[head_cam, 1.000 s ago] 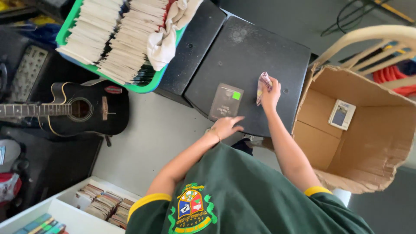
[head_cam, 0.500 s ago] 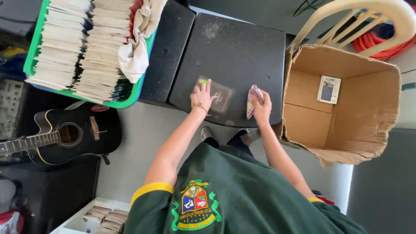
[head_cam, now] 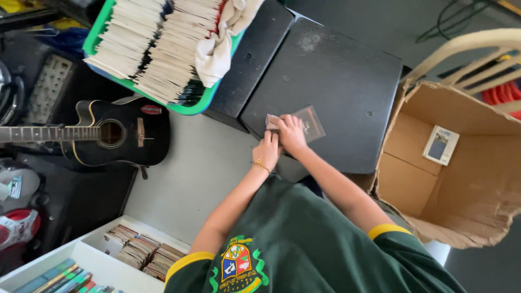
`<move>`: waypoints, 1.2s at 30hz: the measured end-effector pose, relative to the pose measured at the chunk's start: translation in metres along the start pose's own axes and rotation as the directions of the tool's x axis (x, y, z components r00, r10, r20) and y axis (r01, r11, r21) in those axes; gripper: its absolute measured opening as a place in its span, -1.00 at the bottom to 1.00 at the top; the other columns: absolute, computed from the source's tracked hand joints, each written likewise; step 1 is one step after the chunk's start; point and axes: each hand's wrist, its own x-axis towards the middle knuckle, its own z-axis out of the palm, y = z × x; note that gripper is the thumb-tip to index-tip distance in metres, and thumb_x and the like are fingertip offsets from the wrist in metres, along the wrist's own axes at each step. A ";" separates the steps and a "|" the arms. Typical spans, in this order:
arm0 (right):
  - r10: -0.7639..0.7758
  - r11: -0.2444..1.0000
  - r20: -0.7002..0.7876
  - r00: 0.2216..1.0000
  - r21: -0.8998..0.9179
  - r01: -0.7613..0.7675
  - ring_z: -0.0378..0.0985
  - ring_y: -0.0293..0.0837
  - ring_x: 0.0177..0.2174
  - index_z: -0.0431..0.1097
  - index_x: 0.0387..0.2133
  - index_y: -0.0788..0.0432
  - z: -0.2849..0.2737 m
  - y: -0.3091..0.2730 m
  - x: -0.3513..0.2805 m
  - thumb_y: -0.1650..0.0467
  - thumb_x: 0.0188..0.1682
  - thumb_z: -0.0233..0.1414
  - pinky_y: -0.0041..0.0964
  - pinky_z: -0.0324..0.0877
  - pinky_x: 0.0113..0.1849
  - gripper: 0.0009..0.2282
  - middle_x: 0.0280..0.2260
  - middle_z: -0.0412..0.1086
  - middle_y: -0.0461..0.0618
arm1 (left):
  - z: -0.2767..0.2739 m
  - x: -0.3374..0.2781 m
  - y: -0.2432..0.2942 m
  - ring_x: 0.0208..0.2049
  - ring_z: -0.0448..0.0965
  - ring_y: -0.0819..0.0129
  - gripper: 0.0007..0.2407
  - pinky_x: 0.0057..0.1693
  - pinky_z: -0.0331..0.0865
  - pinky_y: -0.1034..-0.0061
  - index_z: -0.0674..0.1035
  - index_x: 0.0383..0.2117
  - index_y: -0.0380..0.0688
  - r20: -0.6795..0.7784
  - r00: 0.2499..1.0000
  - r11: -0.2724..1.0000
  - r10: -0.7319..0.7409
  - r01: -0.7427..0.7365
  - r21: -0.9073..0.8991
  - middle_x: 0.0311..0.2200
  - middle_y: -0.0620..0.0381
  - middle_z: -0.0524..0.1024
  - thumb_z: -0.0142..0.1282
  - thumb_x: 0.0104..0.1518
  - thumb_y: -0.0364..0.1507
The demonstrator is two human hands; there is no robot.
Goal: Cleaning DVD cases with a cloth and placing them into a cardboard box.
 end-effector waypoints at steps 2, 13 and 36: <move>0.003 0.987 -0.016 1.000 -0.163 -0.005 0.39 0.05 -0.18 0.41 -0.25 -0.02 -0.021 0.021 0.015 0.38 -0.17 0.08 0.00 0.28 -0.16 -0.80 -0.17 0.32 -0.01 | -0.004 0.001 0.004 -0.30 0.62 0.14 -0.50 -0.34 0.61 0.21 0.42 0.03 -0.04 -0.074 0.997 1.000 -0.004 0.006 0.027 -0.06 0.12 0.29 0.28 0.00 -0.12; 0.363 0.921 -0.189 0.913 -0.077 -0.382 0.38 0.19 -0.39 0.42 -0.44 0.12 -0.085 0.013 0.011 0.61 -0.25 0.11 0.14 0.34 -0.38 -0.82 -0.38 0.35 0.10 | -0.061 0.045 0.031 0.14 0.23 0.09 -0.14 0.09 0.32 0.02 0.27 0.26 0.07 0.164 0.985 0.995 -0.051 0.035 0.094 0.21 0.13 0.22 0.51 -0.28 -0.11; 0.689 0.604 -0.089 0.720 0.621 -0.501 0.49 0.16 -0.09 0.40 0.07 -0.24 -0.164 0.009 -0.005 0.59 -0.17 -0.03 -0.01 0.43 -0.04 -0.46 -0.17 0.29 -0.02 | -0.077 0.092 0.056 0.03 0.53 -0.30 -0.67 0.12 0.45 -0.11 0.44 0.20 0.01 0.164 0.933 0.824 0.321 -0.190 -0.534 0.00 -0.21 0.58 0.02 0.30 -0.43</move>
